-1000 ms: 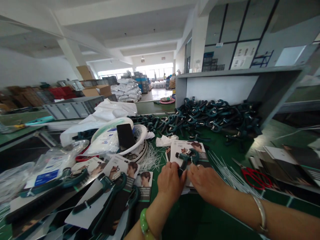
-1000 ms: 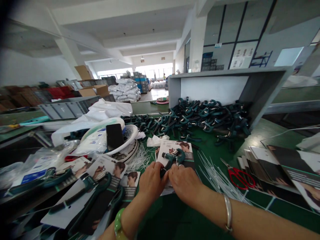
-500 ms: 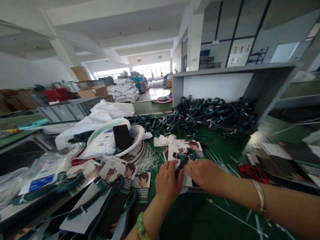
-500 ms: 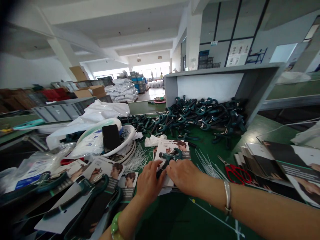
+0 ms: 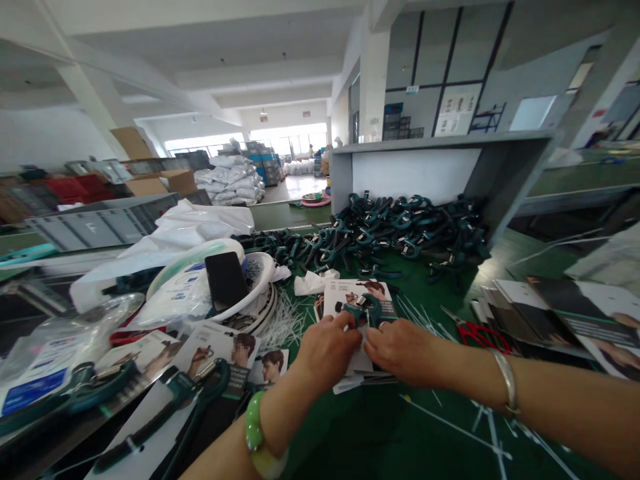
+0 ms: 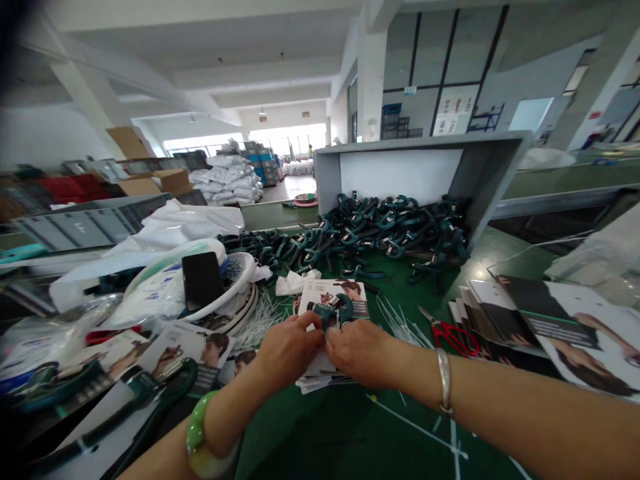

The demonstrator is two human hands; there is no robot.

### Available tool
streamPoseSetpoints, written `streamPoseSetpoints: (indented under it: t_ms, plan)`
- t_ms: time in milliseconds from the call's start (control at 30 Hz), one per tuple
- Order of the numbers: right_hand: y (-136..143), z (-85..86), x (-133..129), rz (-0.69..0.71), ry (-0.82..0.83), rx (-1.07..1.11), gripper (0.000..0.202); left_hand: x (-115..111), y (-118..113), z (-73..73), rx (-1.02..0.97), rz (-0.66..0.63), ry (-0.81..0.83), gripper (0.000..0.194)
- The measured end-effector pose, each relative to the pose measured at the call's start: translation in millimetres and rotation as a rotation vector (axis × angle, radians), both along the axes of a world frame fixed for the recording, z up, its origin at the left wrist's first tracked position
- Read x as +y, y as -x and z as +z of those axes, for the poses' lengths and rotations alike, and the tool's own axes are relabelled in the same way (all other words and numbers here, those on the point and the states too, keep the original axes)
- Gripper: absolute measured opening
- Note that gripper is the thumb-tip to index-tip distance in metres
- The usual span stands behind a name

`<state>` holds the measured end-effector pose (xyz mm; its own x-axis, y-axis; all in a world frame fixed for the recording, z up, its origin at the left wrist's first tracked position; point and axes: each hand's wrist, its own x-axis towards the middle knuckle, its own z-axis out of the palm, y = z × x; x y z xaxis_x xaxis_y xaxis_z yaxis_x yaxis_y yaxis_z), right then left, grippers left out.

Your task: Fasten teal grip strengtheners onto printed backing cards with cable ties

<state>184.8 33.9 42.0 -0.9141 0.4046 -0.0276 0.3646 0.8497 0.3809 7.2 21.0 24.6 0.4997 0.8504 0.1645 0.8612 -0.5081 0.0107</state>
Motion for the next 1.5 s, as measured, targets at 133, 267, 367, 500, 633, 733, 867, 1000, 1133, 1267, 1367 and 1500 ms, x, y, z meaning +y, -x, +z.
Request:
streamPoseSetpoints:
  t_ms: [133, 267, 367, 500, 633, 733, 867, 1000, 1133, 1267, 1367, 1500]
  plan:
    - [-6, 1.4, 5, 0.009, 0.057, -0.002, 0.012, -5, -1, -5.4, -0.037, 0.056, 0.025, 0.019]
    - [-5, -4.7, 4, -0.072, 0.071, 0.046, 0.012, -10, 2, -20.2, -0.161, 0.119, 0.019, 0.017]
    - [-2, -7.7, 2, -0.071, 0.090, 0.061, 0.011, -11, 1, -26.6, -0.212, 0.157, 0.000, 0.017]
    - [-1, -9.8, -1, -0.045, 0.119, 0.061, 0.011, -15, -7, -29.4, -0.313, 0.264, -0.037, 0.013]
    - [2, -11.6, -6, -0.053, 0.127, 0.069, 0.014, -20, -16, -31.9, -0.399, 0.356, -0.008, 0.014]
    - [4, -9.0, -12, -0.086, 0.160, 0.074, 0.016, -21, -18, -34.0, -0.414, 0.394, -0.012, 0.016]
    - [-29, -7.9, -6, -0.405, 0.190, 0.262, 0.026, -18, -7, -39.8, -0.480, 0.367, -0.054, 0.037]
    - [-102, -33.2, 19, -1.078, 0.163, 0.188, 0.028, -17, 9, -49.4, -0.584, 0.288, -0.062, 0.036]
    - [-148, -65.9, 32, -1.182, 0.223, 0.146, 0.028, -17, 17, -54.6, -0.631, 0.279, -0.047, 0.030]
    - [-152, -70.5, 30, -1.205, 0.227, 0.162, 0.032, -19, 16, -47.9, -0.601, 0.283, -0.021, 0.035]
    - [-152, -64.7, 29, -1.213, 0.231, 0.174, 0.030, -18, 10, -38.6, -0.520, 0.311, -0.037, 0.035]
    - [-156, -64.9, 34, -1.266, 0.221, 0.169, 0.027, -14, 2, -30.9, -0.371, 0.297, -0.023, 0.017]
